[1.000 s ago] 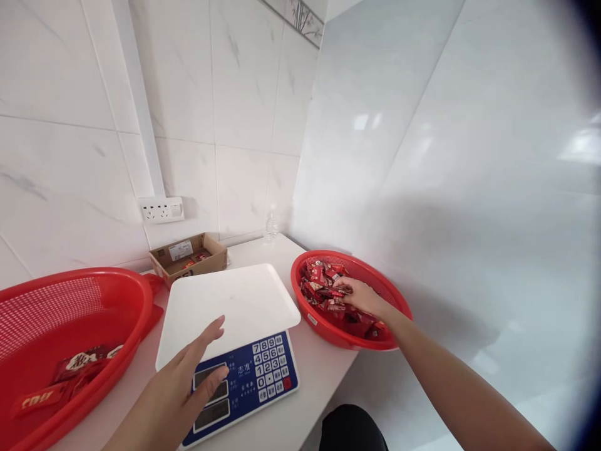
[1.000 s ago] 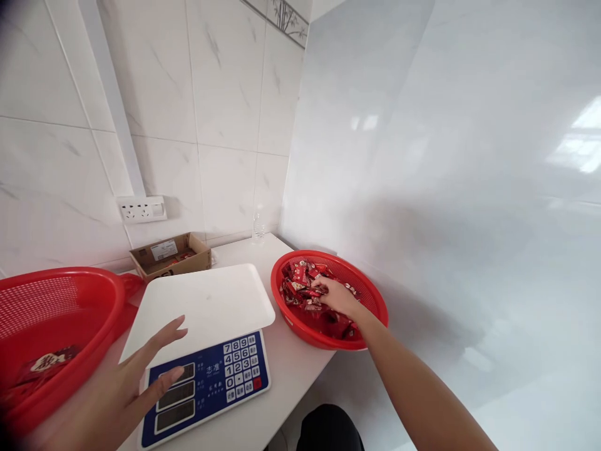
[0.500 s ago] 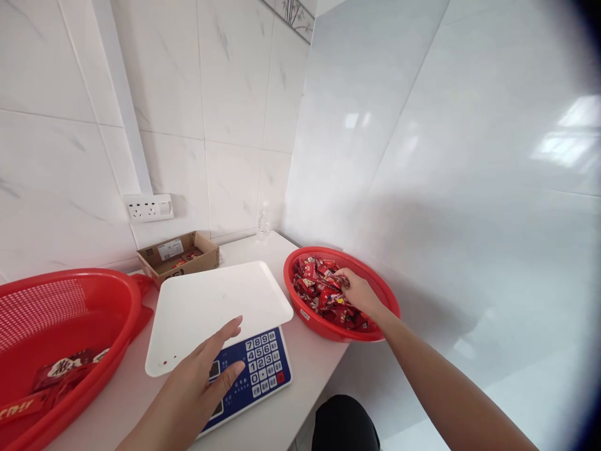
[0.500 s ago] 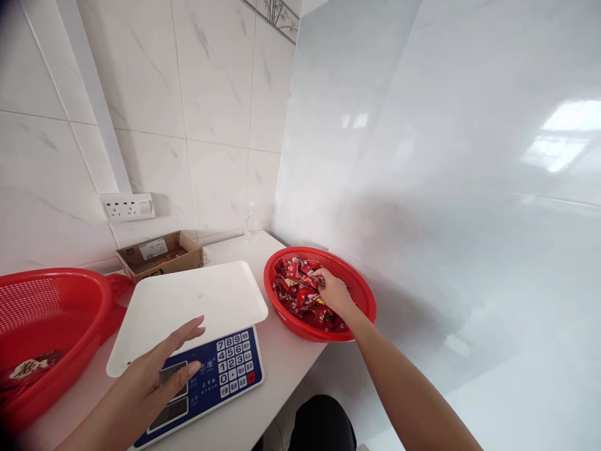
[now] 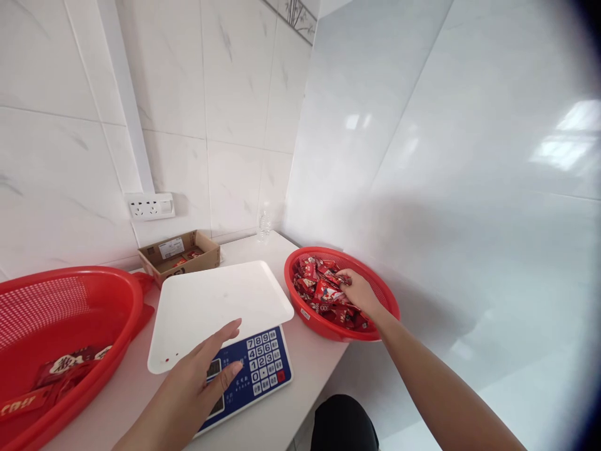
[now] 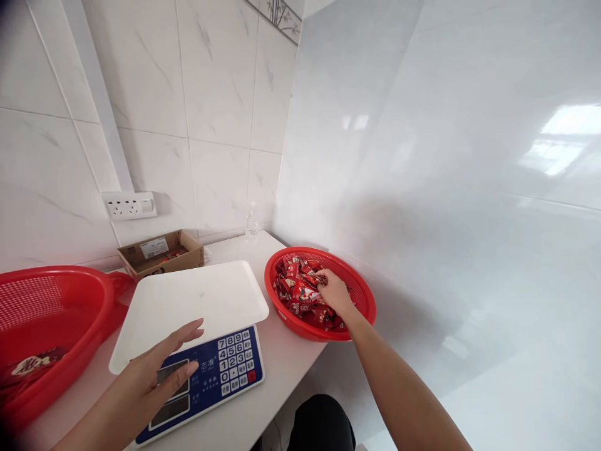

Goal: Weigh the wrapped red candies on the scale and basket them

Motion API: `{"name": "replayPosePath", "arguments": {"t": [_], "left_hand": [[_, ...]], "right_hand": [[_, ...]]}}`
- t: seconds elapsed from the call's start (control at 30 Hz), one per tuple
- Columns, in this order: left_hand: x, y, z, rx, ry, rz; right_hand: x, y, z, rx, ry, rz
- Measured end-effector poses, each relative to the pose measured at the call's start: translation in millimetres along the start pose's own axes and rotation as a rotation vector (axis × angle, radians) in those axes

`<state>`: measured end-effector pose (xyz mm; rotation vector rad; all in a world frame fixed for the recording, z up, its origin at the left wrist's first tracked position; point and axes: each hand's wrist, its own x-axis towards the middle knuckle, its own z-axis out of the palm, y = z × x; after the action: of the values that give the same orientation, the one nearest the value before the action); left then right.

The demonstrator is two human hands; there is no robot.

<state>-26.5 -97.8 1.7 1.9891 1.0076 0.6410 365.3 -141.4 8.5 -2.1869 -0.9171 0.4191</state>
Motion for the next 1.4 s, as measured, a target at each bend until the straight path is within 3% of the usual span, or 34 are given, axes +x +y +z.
{"name": "replayPosePath", "arguments": {"t": [0.27,0.43,0.53,0.7,0.87,1.0,1.2,1.4], "left_hand": [[1,-6,-1.8,-0.029,-0.024,-0.008],[0,-6,5.0,-0.194,-0.012,-0.025],[0,-6,8.7,-0.272,0.016,0.034],[3,-3,4.5,-0.191,0.049,0.17],[8,4,-17.1,-0.188,0.057,0.149],[8,5,-37.9,-0.266,0.072,0.099],[6,0,-54.7,-0.441,-0.02,0.057],[7,-5,-53.4,-0.607,0.114,0.062]], "right_hand": [[-4,-9,-3,0.154,0.11,0.002],[-31,-44,2,0.381,0.111,-0.116],[-64,-75,26,0.521,-0.014,-0.225],[-115,-117,85,0.663,-0.375,-0.313],[-134,-137,124,0.736,-0.622,-0.303],[-139,-146,132,0.744,-0.768,-0.281],[-145,-147,130,0.803,-0.94,-0.229],[-147,-146,127,0.899,-0.887,-0.194]]}}
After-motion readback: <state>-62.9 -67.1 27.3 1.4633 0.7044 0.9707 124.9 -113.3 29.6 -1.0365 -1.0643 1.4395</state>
